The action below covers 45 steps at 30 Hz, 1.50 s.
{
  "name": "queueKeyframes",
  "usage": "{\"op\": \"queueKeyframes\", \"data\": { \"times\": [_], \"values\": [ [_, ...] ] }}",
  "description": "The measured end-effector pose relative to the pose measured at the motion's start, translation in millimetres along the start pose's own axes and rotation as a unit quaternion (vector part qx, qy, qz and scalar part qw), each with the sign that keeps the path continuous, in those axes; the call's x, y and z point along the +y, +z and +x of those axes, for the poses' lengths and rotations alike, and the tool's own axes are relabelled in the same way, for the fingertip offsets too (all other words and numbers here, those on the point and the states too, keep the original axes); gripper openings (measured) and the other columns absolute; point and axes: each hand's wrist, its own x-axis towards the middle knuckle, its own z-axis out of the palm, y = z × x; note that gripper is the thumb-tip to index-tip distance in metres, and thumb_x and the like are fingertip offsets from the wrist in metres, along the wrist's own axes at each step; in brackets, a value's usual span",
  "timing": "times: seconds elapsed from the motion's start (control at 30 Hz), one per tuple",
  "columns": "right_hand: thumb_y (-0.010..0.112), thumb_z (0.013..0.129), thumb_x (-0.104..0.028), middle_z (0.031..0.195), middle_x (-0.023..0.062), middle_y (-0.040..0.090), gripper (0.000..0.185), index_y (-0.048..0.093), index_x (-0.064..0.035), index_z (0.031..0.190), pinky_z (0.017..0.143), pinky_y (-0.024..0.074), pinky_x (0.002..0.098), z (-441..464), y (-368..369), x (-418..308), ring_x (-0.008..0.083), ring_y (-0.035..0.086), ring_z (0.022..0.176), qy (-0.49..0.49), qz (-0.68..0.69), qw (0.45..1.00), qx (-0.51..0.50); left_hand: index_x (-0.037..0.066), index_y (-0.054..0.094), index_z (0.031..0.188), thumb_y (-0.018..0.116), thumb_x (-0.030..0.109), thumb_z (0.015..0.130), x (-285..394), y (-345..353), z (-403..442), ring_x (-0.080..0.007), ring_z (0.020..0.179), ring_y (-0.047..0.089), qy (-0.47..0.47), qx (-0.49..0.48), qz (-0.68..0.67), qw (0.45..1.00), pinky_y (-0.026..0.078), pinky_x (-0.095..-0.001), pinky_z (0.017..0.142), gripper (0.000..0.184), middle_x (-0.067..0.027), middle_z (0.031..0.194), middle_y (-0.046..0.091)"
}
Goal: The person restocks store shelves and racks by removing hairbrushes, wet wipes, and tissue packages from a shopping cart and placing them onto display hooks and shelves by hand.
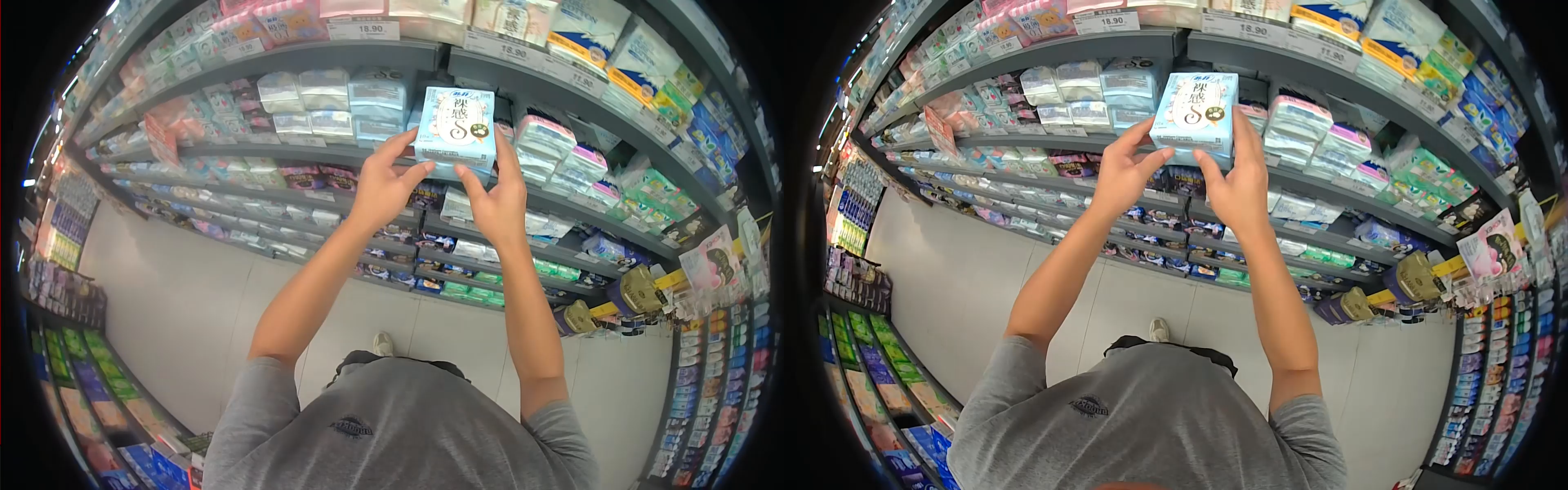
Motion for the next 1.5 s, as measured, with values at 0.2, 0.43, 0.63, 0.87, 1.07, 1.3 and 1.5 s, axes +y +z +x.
{"op": "queueKeyframes", "data": {
  "times": [0.2,0.43,0.63,0.87,1.07,1.3,1.5],
  "values": [
    [0.070,0.082,-0.004,0.131,0.0207,0.054,0.062,0.044,0.0025,0.138,0.103,0.0402,0.0369,37,33,24,0.0308,0.051,0.122,-0.002,-0.039,0.999,0.025,-0.003,0.056,0.127,0.070,0.004,0.082,-30,2,49,-0.0214,0.100,0.062,0.031,0.067,0.036,0.997,0.056,-0.0316,0.079,0.048,-0.0134,0.109,0.059],
    [0.068,0.084,-0.014,0.121,0.0262,0.055,0.059,0.046,0.0045,0.135,0.092,0.0455,0.0396,72,45,51,0.0378,0.057,0.111,0.029,-0.040,0.999,-0.002,-0.005,0.048,0.126,0.066,-0.001,0.084,-49,18,72,-0.0234,0.110,0.060,0.054,0.148,-0.026,0.987,0.052,-0.0345,0.090,0.046,-0.0177,0.121,0.058],
    [0.072,0.084,-0.025,0.101,0.0245,0.062,0.057,0.053,0.0038,0.129,0.080,0.0485,0.0384,82,63,84,0.0342,0.062,0.091,0.038,-0.046,0.998,-0.007,-0.005,0.047,0.130,0.063,-0.003,0.081,-55,29,64,-0.0280,0.109,0.060,0.106,0.179,0.066,0.976,0.052,-0.0375,0.091,0.052,-0.0186,0.117,0.059],
    [0.070,0.083,-0.033,0.092,0.0217,0.066,0.055,0.055,0.0062,0.119,0.086,0.0381,0.0504,83,50,74,0.0358,0.060,0.091,-0.033,-0.220,0.972,-0.069,0.000,0.044,0.137,0.063,-0.004,0.082,-58,37,58,-0.0253,0.117,0.052,0.116,0.208,0.193,0.952,0.048,-0.0372,0.096,0.057,-0.0154,0.129,0.047],
    [0.068,0.082,-0.025,0.109,0.0234,0.060,0.059,0.049,0.0113,0.124,0.100,0.0314,0.0556,62,43,65,0.0365,0.055,0.106,-0.086,-0.174,0.980,-0.047,0.000,0.052,0.128,0.064,-0.003,0.077,-62,54,46,-0.0334,0.120,0.050,0.135,0.231,0.251,0.930,0.047,-0.0408,0.093,0.052,-0.0203,0.131,0.048],
    [0.066,0.081,-0.007,0.122,0.0186,0.057,0.037,0.059,0.0030,0.116,0.101,0.0389,0.0518,-39,47,69,0.0360,0.054,0.116,-0.149,0.138,0.974,-0.101,0.003,0.062,0.115,0.065,-0.001,0.076,-98,55,-26,-0.0350,0.114,0.053,-0.033,0.277,0.286,0.917,0.045,-0.0399,0.093,0.039,-0.0190,0.133,0.047],
    [0.063,0.084,-0.008,0.101,0.0176,0.066,0.022,0.065,-0.0028,0.106,0.084,0.0489,0.0425,-295,96,221,0.0362,0.062,0.097,0.227,0.164,0.909,-0.310,0.006,0.063,0.114,0.069,0.020,0.080,-224,3,-260,-0.0376,0.115,0.054,-0.446,0.101,0.374,0.807,0.045,-0.0432,0.097,0.037,-0.0223,0.121,0.058]
  ]
}}
